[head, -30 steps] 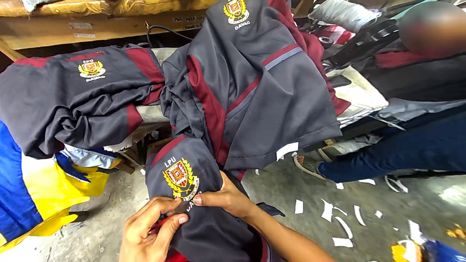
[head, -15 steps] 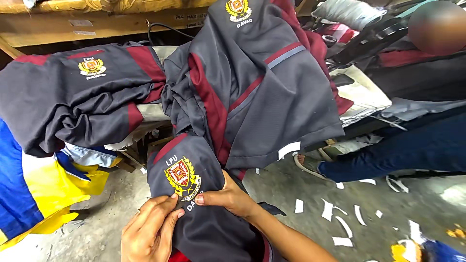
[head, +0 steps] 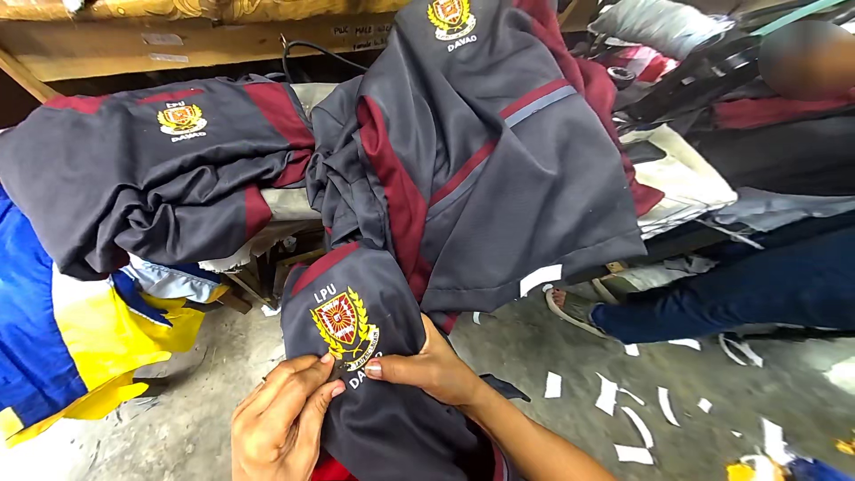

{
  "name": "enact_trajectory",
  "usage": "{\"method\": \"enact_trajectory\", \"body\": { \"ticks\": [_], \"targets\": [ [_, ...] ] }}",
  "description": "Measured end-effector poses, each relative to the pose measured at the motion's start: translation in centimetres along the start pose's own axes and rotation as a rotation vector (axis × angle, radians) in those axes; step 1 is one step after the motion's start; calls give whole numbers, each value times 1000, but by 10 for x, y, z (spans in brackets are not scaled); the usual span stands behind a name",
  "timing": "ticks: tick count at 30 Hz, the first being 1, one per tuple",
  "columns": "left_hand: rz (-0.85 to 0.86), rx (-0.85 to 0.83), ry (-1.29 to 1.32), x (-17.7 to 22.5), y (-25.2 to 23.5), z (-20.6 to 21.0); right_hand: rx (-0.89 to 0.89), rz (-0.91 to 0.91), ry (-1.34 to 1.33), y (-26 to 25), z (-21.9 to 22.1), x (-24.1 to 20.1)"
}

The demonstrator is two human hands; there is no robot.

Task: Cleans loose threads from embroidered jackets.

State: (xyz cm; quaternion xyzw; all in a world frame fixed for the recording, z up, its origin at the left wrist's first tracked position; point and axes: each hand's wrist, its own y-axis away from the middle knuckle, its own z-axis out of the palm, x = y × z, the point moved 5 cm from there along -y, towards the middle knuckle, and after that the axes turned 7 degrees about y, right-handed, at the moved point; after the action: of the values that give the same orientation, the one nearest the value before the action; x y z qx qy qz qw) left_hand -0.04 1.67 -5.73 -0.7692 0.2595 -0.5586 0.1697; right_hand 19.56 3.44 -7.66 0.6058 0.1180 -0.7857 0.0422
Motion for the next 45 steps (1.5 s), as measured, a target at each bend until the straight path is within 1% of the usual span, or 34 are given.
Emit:
{"method": "enact_trajectory", "body": {
  "ticks": [6, 10, 14, 20, 26, 34, 45],
  "targets": [
    [15, -23, -3, 0, -1, -2, -12, 35, -36, -1, 0, 3],
    [-19, -54, 22, 0, -2, -5, -35, 10, -26, -1, 0, 3],
    [-56, -42, 81, -2, -3, -7, -43, 17, -52, -2, 0, 4],
    [-20, -63, 3, 1, -2, -7, -53, 51, -85, -4, -2, 8],
    [-5, -78, -41, 2, -4, -7, -51, 40, -26, -3, 1, 2],
    [-25, -127, -61, 2, -3, -8, -40, 48, 23, -3, 2, -2],
    [-49, -119, -76, 5, -5, -8, -36, 50, 28, -4, 2, -2]
  ]
}}
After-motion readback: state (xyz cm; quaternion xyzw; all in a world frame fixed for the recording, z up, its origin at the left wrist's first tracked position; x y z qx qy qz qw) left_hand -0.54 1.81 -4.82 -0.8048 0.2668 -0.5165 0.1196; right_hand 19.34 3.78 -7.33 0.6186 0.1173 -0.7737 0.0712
